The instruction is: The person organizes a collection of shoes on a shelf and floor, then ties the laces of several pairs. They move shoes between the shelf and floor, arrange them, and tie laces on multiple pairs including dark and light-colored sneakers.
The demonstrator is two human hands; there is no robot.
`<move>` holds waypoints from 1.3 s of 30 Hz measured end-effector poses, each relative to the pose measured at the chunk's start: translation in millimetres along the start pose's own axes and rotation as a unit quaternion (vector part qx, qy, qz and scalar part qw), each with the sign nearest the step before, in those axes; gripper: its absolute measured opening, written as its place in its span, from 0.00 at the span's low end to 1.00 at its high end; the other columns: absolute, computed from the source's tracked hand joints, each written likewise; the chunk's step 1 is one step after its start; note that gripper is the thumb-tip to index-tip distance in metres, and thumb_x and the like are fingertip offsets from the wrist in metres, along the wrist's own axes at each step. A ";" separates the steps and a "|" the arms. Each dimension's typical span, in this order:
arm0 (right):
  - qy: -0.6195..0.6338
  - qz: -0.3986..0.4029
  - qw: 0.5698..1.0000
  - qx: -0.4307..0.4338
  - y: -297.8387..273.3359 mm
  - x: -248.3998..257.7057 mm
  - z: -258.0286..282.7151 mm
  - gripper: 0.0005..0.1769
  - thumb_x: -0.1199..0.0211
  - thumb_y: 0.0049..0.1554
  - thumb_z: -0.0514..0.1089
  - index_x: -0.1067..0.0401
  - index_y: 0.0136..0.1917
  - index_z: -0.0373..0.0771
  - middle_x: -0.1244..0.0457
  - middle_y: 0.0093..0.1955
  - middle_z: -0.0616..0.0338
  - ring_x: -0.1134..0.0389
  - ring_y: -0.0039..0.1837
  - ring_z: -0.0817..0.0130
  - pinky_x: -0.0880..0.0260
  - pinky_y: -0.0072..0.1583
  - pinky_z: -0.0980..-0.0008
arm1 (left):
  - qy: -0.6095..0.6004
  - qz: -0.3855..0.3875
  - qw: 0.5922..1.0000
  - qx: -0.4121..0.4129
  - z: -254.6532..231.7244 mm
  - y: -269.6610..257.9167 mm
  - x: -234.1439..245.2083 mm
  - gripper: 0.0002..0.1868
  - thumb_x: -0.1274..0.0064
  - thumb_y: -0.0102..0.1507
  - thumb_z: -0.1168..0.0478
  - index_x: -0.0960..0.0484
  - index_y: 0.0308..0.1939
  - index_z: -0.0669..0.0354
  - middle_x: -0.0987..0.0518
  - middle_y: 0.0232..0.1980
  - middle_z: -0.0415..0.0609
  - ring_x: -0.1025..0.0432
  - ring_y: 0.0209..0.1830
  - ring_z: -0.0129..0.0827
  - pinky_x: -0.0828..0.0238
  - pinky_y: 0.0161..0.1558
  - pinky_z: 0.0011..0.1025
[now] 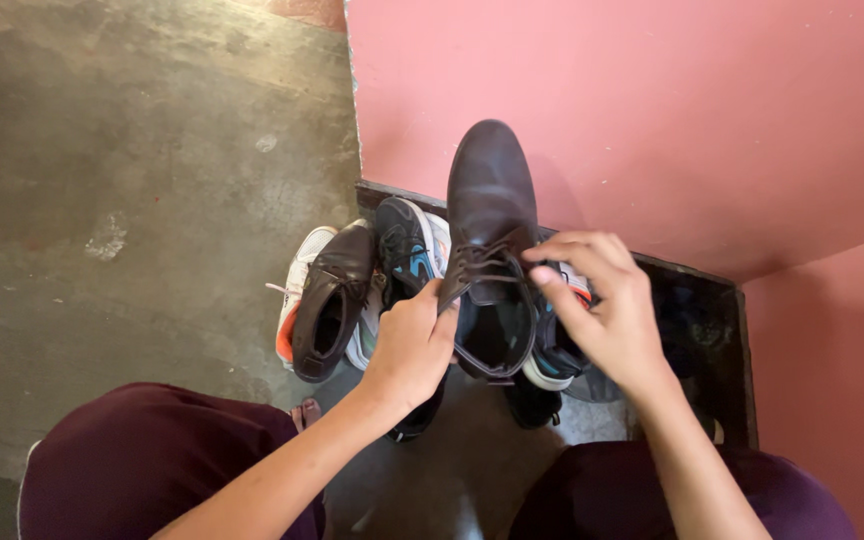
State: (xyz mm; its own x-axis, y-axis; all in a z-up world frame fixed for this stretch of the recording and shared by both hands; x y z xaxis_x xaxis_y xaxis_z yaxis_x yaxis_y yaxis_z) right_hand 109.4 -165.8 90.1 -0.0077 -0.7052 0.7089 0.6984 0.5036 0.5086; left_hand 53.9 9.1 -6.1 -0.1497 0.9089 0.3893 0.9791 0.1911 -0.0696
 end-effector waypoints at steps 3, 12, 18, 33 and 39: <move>-0.043 0.019 0.998 0.040 3.8 -10.4 11.2 0.13 0.29 0.53 0.43 0.21 0.51 0.37 0.32 0.50 0.54 0.33 0.55 0.54 0.32 0.57 0.58 | 0.090 -0.024 0.994 -0.060 -7.0 2.1 3.5 0.14 0.55 0.67 0.60 0.23 0.52 0.64 0.20 0.33 0.68 0.24 0.37 0.64 0.28 0.42 0.53; 0.010 0.017 0.998 -0.066 -1.6 -10.6 -9.3 0.06 0.33 0.55 0.39 0.25 0.45 0.34 0.32 0.43 0.57 0.32 0.43 0.65 0.33 0.48 0.69 | 0.194 0.045 0.979 -0.033 2.0 2.7 -7.7 0.13 0.52 0.65 0.60 0.25 0.49 0.65 0.19 0.34 0.67 0.23 0.37 0.64 0.27 0.44 0.54; 0.329 0.151 0.895 -0.260 -18.7 -32.8 -49.1 0.07 0.38 0.61 0.41 0.30 0.47 0.34 0.38 0.35 0.63 0.38 0.37 0.76 0.38 0.42 0.73 | 0.214 0.060 0.973 -0.064 3.1 4.4 -13.0 0.15 0.50 0.64 0.61 0.27 0.51 0.68 0.19 0.33 0.66 0.23 0.36 0.63 0.26 0.43 0.53; -0.021 0.056 0.970 -0.237 -7.0 53.6 -76.4 0.09 0.36 0.60 0.46 0.26 0.48 0.38 0.38 0.26 0.59 0.41 0.28 0.83 0.40 0.33 0.75 | 0.261 0.091 0.956 -0.098 -12.3 8.8 -20.8 0.15 0.50 0.64 0.59 0.27 0.51 0.65 0.18 0.33 0.63 0.22 0.35 0.61 0.25 0.40 0.52; 0.672 -0.024 0.710 -0.208 -13.0 31.7 -67.8 0.10 0.39 0.59 0.41 0.30 0.53 0.36 0.37 0.35 0.61 0.39 0.38 0.73 0.32 0.50 0.67 | 0.316 0.105 0.936 -0.110 -2.3 12.5 -26.5 0.16 0.52 0.64 0.62 0.28 0.54 0.66 0.18 0.31 0.62 0.21 0.34 0.58 0.24 0.38 0.50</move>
State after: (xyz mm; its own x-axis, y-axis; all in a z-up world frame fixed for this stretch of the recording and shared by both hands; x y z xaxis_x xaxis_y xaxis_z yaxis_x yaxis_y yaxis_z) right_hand 148.6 -228.5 72.8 0.4567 -0.6967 -0.5533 0.8736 0.4688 0.1308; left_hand 70.3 -13.5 -15.1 0.0931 0.5033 0.8591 0.9928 -0.1120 -0.0419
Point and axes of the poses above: each hand's wrist, its own y-axis towards the middle knuckle, its own x-axis out of the back of the hand, z = x × y, the point moved 6 cm from there along y, towards the middle knuckle
